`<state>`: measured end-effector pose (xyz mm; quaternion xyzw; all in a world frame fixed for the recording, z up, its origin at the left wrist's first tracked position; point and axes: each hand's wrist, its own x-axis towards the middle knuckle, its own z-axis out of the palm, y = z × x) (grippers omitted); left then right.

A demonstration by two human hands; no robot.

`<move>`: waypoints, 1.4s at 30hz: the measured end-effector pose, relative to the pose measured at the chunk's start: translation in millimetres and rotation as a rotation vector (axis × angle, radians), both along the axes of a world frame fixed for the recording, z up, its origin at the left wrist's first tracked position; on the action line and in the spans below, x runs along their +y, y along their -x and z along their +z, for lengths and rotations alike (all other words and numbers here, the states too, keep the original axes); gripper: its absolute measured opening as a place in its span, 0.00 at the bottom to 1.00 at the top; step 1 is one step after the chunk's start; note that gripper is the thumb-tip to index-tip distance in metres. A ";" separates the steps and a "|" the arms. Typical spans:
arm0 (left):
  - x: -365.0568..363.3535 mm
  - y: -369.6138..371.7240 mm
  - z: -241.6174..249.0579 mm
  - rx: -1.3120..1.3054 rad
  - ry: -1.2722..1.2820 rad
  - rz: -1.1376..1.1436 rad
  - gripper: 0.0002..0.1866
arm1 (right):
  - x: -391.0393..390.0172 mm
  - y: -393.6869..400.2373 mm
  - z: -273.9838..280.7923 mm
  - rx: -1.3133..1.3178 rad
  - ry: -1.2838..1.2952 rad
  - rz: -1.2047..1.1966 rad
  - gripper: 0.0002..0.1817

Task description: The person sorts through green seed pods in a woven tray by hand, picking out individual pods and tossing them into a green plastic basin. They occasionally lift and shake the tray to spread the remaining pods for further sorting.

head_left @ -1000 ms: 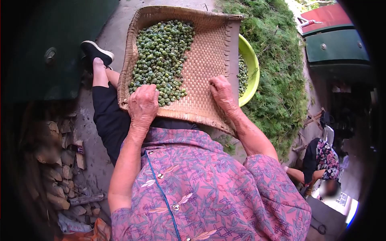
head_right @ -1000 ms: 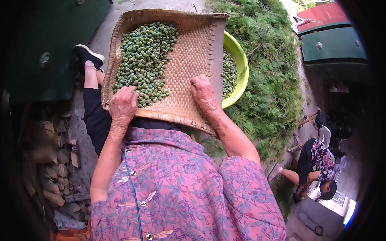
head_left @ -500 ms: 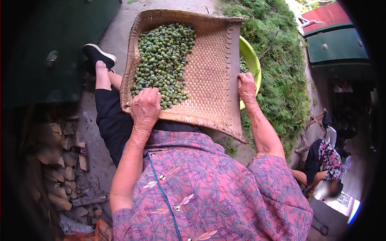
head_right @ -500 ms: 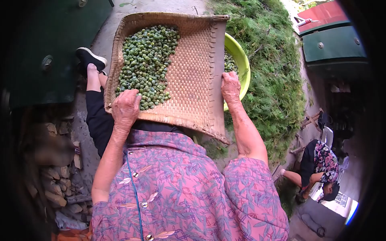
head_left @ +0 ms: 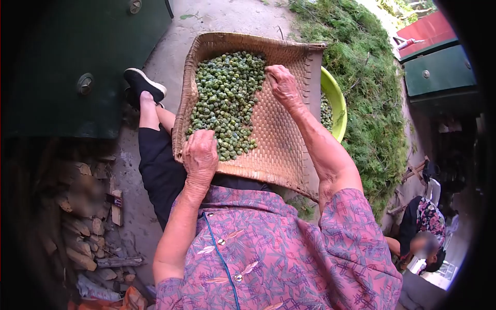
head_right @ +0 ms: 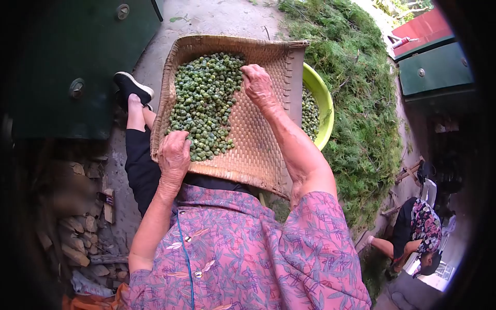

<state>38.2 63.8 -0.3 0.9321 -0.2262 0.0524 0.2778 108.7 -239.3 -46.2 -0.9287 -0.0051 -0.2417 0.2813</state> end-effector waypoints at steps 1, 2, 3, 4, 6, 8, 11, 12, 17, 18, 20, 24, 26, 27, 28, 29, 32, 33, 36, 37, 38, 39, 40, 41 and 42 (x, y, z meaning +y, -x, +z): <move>-1.7 1.4 1.3 -0.007 -0.019 -0.007 0.11 | 6.2 -18.0 4.5 -0.024 0.041 0.018 0.10; -2.8 2.6 2.3 -0.014 -0.038 -0.013 0.11 | 11.6 -34.8 7.5 -0.048 0.082 0.036 0.10; -3.3 3.8 3.2 -0.020 -0.050 -0.016 0.11 | 16.7 -49.6 7.8 -0.066 0.116 0.045 0.10; -3.1 4.0 4.4 -0.019 -0.061 -0.025 0.10 | 21.7 -62.8 6.8 -0.088 0.113 0.071 0.09; -3.5 2.8 -0.5 -0.089 -0.042 -0.029 0.06 | 27.4 -79.8 10.5 -0.017 0.164 0.132 0.09; -3.2 2.7 0.2 -0.086 -0.056 -0.029 0.06 | 28.2 -93.1 4.0 0.033 0.198 0.133 0.09; -4.4 2.4 3.6 -0.064 -0.072 -0.033 0.06 | 27.0 -96.0 -4.8 0.080 0.239 0.115 0.10; -4.9 2.4 3.9 -0.047 -0.077 -0.033 0.06 | 27.5 -94.6 -5.8 0.074 0.245 0.099 0.11; -6.4 2.5 3.2 -0.045 -0.085 -0.037 0.06 | 22.9 -90.1 -11.0 0.479 0.254 -0.116 0.19; -6.5 1.8 3.7 -0.032 -0.093 -0.034 0.07 | 20.3 -89.8 -12.1 0.479 0.254 -0.117 0.19; -6.3 2.1 2.1 -0.014 -0.100 -0.033 0.07 | 17.6 -84.2 -14.9 0.548 0.182 -0.145 0.21; -7.4 2.2 1.2 -0.004 -0.102 -0.038 0.08 | 17.3 -69.9 -6.4 0.747 0.095 -0.047 0.21; -7.1 2.7 2.1 -0.005 -0.114 -0.043 0.08 | 24.5 -55.6 -5.6 0.691 0.160 0.035 0.19; -6.8 3.1 2.2 -0.004 -0.113 -0.046 0.08 | 27.4 -46.4 -6.0 0.676 0.181 0.056 0.19; -6.8 3.2 2.3 -0.012 -0.111 -0.046 0.08 | 31.0 -34.9 -6.2 0.661 0.203 0.077 0.18; -6.8 3.1 2.1 -0.019 -0.107 -0.044 0.08 | 34.8 -23.8 0.0 0.687 0.187 0.100 0.18; -5.5 2.5 4.1 0.065 -0.128 -0.048 0.11 | 41.4 25.2 -2.0 0.643 0.167 0.138 0.19; -5.3 2.6 3.6 0.061 -0.124 -0.049 0.11 | 43.8 43.5 3.0 0.618 0.165 0.170 0.19; -5.1 2.8 5.0 0.053 -0.111 -0.054 0.11 | 39.7 88.3 5.7 0.523 0.184 0.341 0.18; -4.9 2.9 4.7 0.054 -0.108 -0.053 0.11 | 37.1 101.6 6.3 0.562 0.162 0.372 0.17; -4.6 2.9 4.6 0.060 -0.107 -0.056 0.11 | 35.8 112.6 12.4 0.601 0.140 0.403 0.17; -4.3 2.5 4.7 0.060 -0.109 -0.061 0.11 | 33.2 122.0 18.9 0.607 0.139 0.401 0.17; -4.0 2.8 4.8 0.058 -0.110 -0.065 0.11 | 29.4 130.0 26.4 0.630 0.221 0.417 0.16; -3.7 2.9 4.7 0.047 -0.102 -0.062 0.11 | 24.2 135.1 32.5 0.652 0.306 0.431 0.16; -3.7 2.9 3.6 0.047 -0.097 -0.064 0.11 | 17.9 137.4 36.6 0.653 0.311 0.427 0.16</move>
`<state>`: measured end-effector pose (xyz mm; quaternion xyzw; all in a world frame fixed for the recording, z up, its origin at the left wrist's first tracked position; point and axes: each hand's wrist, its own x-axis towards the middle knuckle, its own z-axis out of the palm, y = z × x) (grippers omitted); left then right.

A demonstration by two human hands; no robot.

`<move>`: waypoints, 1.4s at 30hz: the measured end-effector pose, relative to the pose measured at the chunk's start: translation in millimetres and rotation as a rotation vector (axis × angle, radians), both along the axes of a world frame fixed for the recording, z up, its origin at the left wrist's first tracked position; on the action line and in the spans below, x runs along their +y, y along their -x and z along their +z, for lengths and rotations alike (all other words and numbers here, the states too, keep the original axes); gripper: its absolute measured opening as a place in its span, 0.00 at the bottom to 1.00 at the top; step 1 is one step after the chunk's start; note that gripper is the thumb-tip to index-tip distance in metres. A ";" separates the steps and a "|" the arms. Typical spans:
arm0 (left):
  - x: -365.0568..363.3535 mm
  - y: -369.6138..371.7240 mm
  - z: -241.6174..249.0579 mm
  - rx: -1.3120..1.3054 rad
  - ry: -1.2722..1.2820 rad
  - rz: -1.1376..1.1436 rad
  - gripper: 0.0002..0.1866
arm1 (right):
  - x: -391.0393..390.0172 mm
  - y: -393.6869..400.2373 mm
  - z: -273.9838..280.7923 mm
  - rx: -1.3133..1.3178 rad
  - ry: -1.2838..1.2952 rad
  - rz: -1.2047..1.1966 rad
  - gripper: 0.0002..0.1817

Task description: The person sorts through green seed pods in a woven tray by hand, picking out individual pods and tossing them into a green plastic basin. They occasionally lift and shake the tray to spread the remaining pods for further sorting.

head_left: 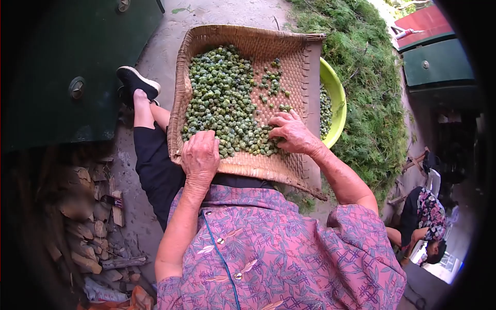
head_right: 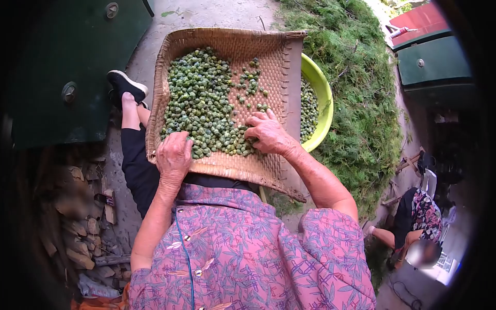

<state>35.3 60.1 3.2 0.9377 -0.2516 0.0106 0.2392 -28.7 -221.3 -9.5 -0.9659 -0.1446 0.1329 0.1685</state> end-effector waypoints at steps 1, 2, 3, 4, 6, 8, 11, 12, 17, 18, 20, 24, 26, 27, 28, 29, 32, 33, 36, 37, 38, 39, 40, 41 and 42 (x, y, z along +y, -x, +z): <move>0.2 -0.1 -1.6 0.000 -0.005 0.004 0.11 | -6.4 0.4 3.4 0.025 0.016 -0.001 0.16; 0.3 -0.2 -2.1 0.001 -0.011 0.008 0.11 | -12.0 -0.4 6.2 0.050 0.030 -0.002 0.17; 0.1 -0.5 -1.3 0.011 -0.020 0.012 0.11 | -16.7 -2.4 8.2 0.055 0.041 -0.052 0.18; 0.3 -1.1 -1.3 0.014 -0.018 0.012 0.11 | -25.3 -7.1 4.6 0.002 0.127 -0.060 0.20; 0.4 -0.1 -2.3 -0.006 -0.004 0.015 0.11 | -37.9 -17.7 2.3 -0.077 0.072 -0.160 0.19; -0.3 0.1 0.0 0.015 -0.021 0.018 0.11 | -43.2 -29.9 -7.0 -0.141 -0.033 -0.328 0.17; -0.4 0.3 0.0 -0.001 -0.028 0.016 0.12 | -37.2 -43.4 -23.8 -0.237 -0.114 -0.411 0.13; 0.2 0.2 -0.3 0.000 -0.030 0.015 0.12 | -30.2 -46.5 -30.6 -0.242 -0.173 -0.472 0.12; 0.4 -0.5 -6.0 -0.055 0.019 0.001 0.10 | 24.8 -44.2 -48.3 -0.377 -0.332 -0.480 0.07; 1.2 -0.9 -8.1 -0.109 0.061 -0.001 0.08 | 28.7 -43.5 -51.6 -0.375 -0.336 -0.477 0.07; 2.2 -0.7 -8.9 -0.102 0.070 0.004 0.08 | 33.9 -43.2 -56.6 -0.369 -0.207 -0.607 0.08; 3.2 -0.5 -9.6 -0.102 0.068 0.006 0.08 | 32.7 -47.7 -71.8 -0.473 -0.155 -0.352 0.08; 3.5 -1.1 -9.9 -0.084 0.082 -0.001 0.08 | 32.5 -49.0 -75.0 -0.476 -0.117 -0.322 0.08; 3.1 -0.9 -8.4 -0.056 0.097 0.011 0.08 | 32.1 -50.3 -74.1 -0.463 -0.096 -0.314 0.08; 1.9 -1.0 -6.5 -0.059 0.098 0.014 0.08 | 32.1 -51.5 -73.4 -0.451 -0.075 -0.307 0.08; -0.1 -1.9 -2.9 0.062 0.151 0.060 0.08 | 33.2 -52.9 -73.0 -0.485 -0.041 -0.297 0.08; -11.7 -3.8 7.3 0.244 0.325 0.135 0.10 | 35.6 -53.4 -74.0 -0.449 0.030 -0.312 0.08; -19.2 -2.5 9.5 0.298 0.472 0.147 0.10 | 36.4 -52.5 -74.3 -0.442 0.021 -0.332 0.08; -32.4 1.8 4.1 0.313 0.615 0.137 0.09 | 41.1 -51.1 -71.1 -0.407 0.081 -0.402 0.09; -33.7 3.1 -1.6 0.313 0.596 0.132 0.09 | 40.2 -51.9 -71.2 -0.390 0.101 -0.396 0.09; -33.8 4.7 -6.8 0.315 0.576 0.129 0.10 | 40.4 -52.1 -71.5 -0.391 0.101 -0.391 0.09; -30.0 4.7 -11.9 0.316 0.540 0.144 0.10 | 41.2 -52.0 -72.1 -0.387 0.081 -0.408 0.09; -28.0 4.2 -17.0 0.316 0.540 0.148 0.10 | 40.7 -52.0 -72.5 -0.383 0.060 -0.425 0.09; -27.5 3.3 -16.3 0.384 0.622 0.199 0.10 | 37.9 -50.6 -71.7 -0.469 -0.014 -0.413 0.10; -26.7 2.8 -16.1 0.450 0.707 0.251 0.10 | 36.9 -49.4 -72.6 -0.471 -0.013 -0.408 0.10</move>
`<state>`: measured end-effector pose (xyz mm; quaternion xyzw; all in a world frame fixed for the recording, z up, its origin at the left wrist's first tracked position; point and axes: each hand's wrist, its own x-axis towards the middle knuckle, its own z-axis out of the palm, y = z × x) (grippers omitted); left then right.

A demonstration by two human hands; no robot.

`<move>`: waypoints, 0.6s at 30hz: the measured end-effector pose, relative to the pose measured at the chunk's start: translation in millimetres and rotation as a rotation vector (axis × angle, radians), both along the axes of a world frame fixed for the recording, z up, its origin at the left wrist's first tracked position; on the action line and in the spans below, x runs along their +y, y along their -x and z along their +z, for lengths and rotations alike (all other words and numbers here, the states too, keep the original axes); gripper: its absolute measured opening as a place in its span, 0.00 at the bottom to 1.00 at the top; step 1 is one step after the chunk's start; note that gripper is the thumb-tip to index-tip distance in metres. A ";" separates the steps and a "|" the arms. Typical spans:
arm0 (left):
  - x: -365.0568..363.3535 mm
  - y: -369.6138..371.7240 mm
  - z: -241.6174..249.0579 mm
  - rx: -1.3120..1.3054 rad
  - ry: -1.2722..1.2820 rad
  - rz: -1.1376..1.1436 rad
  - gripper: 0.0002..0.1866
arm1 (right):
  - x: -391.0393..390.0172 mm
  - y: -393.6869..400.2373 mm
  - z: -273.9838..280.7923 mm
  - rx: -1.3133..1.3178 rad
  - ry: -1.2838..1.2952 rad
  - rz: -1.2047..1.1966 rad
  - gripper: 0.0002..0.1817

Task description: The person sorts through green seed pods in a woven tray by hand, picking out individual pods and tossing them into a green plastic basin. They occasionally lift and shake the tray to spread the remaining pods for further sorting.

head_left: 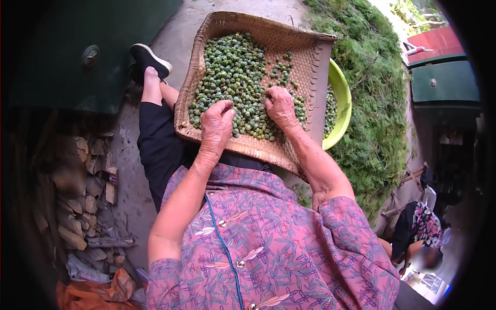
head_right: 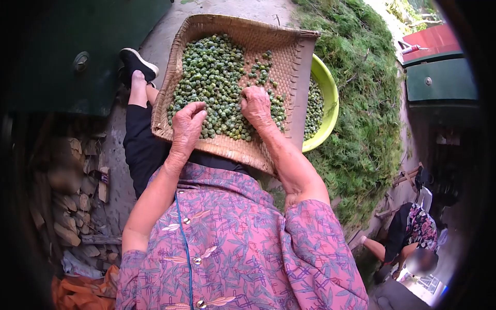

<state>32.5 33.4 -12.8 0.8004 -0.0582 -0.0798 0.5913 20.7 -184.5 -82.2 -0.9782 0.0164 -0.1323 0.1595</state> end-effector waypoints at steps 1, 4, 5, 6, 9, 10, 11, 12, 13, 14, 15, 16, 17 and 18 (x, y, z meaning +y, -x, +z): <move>0.9 -0.8 -2.1 -0.016 0.001 0.010 0.11 | -0.4 0.9 -2.3 -0.002 -0.228 -0.049 0.10; 0.9 -0.3 -5.3 -0.048 -0.057 -0.033 0.11 | 14.2 13.0 31.3 0.092 -0.708 -0.147 0.12; -0.2 0.1 -4.9 -0.045 -0.074 -0.065 0.11 | 18.6 17.3 39.5 0.166 -1.008 -0.194 0.12; -1.1 0.6 -4.9 -0.041 -0.072 -0.069 0.11 | 22.8 22.0 46.8 0.241 -1.308 -0.243 0.12; -1.3 -1.0 -7.2 -0.056 -0.109 -0.158 0.14 | 35.7 29.9 55.1 0.304 -1.512 -0.222 0.12; -0.8 -0.7 -7.5 -0.056 -0.110 -0.159 0.14 | 40.0 31.8 56.2 0.335 -1.587 -0.217 0.12; -0.7 -0.3 -3.9 -0.011 -0.075 -0.186 0.14 | 44.7 34.4 59.5 0.355 -1.622 -0.226 0.13; -0.7 0.0 -0.1 0.033 -0.039 -0.213 0.14 | 52.6 36.5 66.3 0.346 -1.673 -0.252 0.11; -0.1 0.9 4.1 0.000 -0.067 -0.241 0.14 | 56.6 39.3 63.9 0.328 -1.653 -0.231 0.10; -0.2 1.8 3.9 0.000 -0.066 -0.245 0.14 | 60.8 41.4 64.4 0.310 -1.632 -0.211 0.09; -0.1 2.6 3.1 -0.014 -0.053 -0.282 0.14 | 64.8 44.7 68.1 0.313 -1.694 -0.200 0.08; 0.2 3.0 1.8 -0.028 -0.040 -0.317 0.13 | 68.0 46.6 70.8 0.331 -1.766 -0.227 0.09; 0.6 3.4 1.4 -0.051 -0.054 -0.322 0.13 | 67.0 48.7 69.0 0.361 -1.770 -0.231 0.09; 0.7 3.9 1.4 -0.049 -0.052 -0.322 0.13 | 65.6 50.2 67.2 0.393 -1.775 -0.233 0.10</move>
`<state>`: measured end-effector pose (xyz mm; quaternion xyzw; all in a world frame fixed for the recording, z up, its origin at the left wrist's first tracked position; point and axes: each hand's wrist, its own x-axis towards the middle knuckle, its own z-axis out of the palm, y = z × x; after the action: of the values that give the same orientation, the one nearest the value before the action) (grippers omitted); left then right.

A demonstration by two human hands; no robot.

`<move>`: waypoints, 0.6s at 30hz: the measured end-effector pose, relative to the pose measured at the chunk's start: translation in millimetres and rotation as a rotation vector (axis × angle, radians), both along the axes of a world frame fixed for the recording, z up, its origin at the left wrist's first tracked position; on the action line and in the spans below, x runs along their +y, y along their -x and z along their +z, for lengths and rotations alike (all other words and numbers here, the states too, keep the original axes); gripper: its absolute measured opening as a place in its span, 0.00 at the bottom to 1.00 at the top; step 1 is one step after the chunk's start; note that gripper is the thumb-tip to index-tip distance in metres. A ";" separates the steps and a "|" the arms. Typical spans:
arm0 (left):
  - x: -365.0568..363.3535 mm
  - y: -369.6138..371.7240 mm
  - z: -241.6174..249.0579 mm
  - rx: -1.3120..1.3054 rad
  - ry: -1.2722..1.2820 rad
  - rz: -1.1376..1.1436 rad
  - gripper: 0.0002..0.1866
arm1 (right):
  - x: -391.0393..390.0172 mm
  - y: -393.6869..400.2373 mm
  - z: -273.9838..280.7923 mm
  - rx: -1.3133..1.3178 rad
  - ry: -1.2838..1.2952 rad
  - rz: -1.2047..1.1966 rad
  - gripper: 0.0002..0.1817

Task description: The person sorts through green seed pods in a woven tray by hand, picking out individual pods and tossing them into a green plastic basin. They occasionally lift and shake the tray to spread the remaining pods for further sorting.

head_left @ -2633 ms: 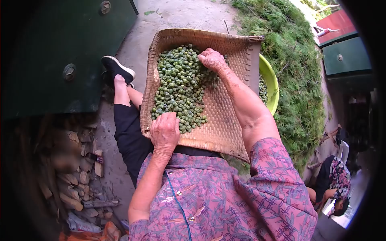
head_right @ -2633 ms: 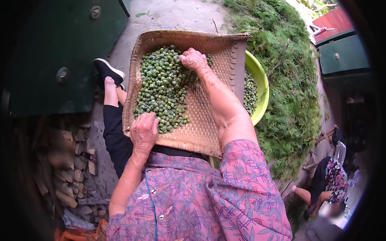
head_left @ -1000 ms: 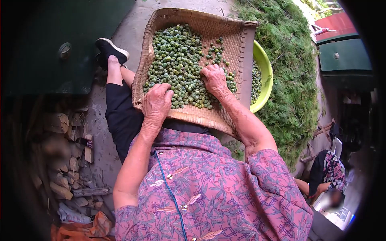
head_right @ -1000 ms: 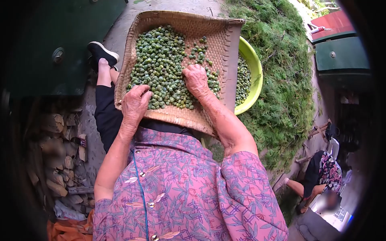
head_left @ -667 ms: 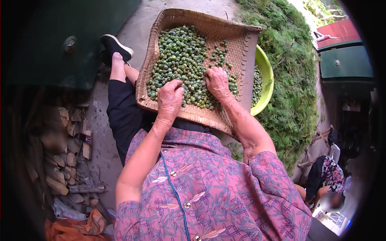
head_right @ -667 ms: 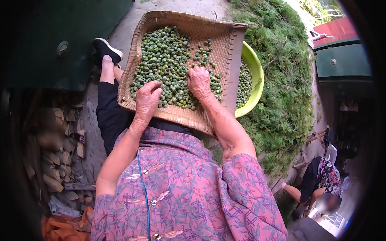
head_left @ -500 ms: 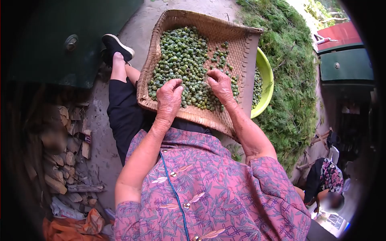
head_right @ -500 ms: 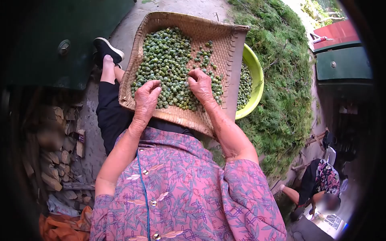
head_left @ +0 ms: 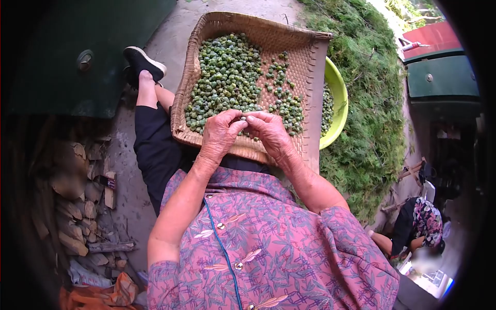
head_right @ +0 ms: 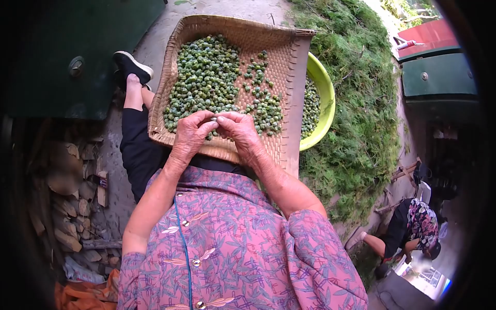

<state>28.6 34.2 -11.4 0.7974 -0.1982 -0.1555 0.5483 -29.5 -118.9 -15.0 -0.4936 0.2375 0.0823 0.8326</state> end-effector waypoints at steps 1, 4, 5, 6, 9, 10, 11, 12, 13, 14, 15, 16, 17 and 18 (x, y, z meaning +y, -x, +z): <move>0.5 0.2 0.7 -0.030 -0.058 -0.011 0.12 | -3.3 0.6 1.3 0.001 0.001 0.001 0.10; -0.1 3.2 1.4 -0.144 -0.194 -0.057 0.11 | -27.5 0.7 -23.9 -0.145 0.654 0.117 0.11; -1.2 5.1 1.6 -0.230 -0.272 -0.097 0.10 | -32.7 -5.5 -21.1 -0.129 0.852 0.096 0.10; -2.5 6.9 2.7 -0.230 -0.272 -0.097 0.10 | -37.5 -12.8 -18.3 -0.111 1.051 0.073 0.10; -4.8 11.3 5.9 -0.322 -0.335 -0.125 0.06 | -56.1 -38.4 -47.8 -0.232 1.457 0.071 0.11; -4.4 11.8 5.7 -0.337 -0.342 -0.122 0.05 | -57.9 -45.7 -52.1 -0.235 1.457 0.070 0.11; -3.8 11.8 5.3 -0.351 -0.350 -0.119 0.05 | -53.9 -53.5 -51.0 -0.131 1.557 0.130 0.11; -3.5 11.6 4.6 -0.352 -0.353 -0.117 0.05 | -49.3 -59.5 -49.9 -0.022 1.653 0.192 0.11; -3.3 11.5 3.6 -0.353 -0.348 -0.112 0.05 | -45.3 -63.5 -48.0 0.049 1.674 0.251 0.11; -3.1 11.4 3.5 -0.352 -0.343 -0.108 0.05 | -43.4 -66.0 -51.2 0.048 1.672 0.251 0.11; -3.0 11.5 3.6 -0.352 -0.345 -0.108 0.05 | -42.3 -67.8 -57.2 0.063 1.692 0.213 0.11; -3.1 11.6 4.2 -0.351 -0.351 -0.110 0.05 | -42.4 -68.9 -62.9 0.079 1.712 0.175 0.11; -3.2 11.8 4.9 -0.350 -0.356 -0.111 0.06 | -42.9 -69.2 -64.9 0.082 1.777 0.174 0.08; -3.4 11.8 5.5 -0.350 -0.355 -0.113 0.06 | -43.9 -68.0 -66.6 0.084 1.778 0.173 0.08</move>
<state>16.8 30.8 -5.9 0.8836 -0.3041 -0.0776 0.3475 38.6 -162.8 -81.6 -0.9694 0.2058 -0.0518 0.1239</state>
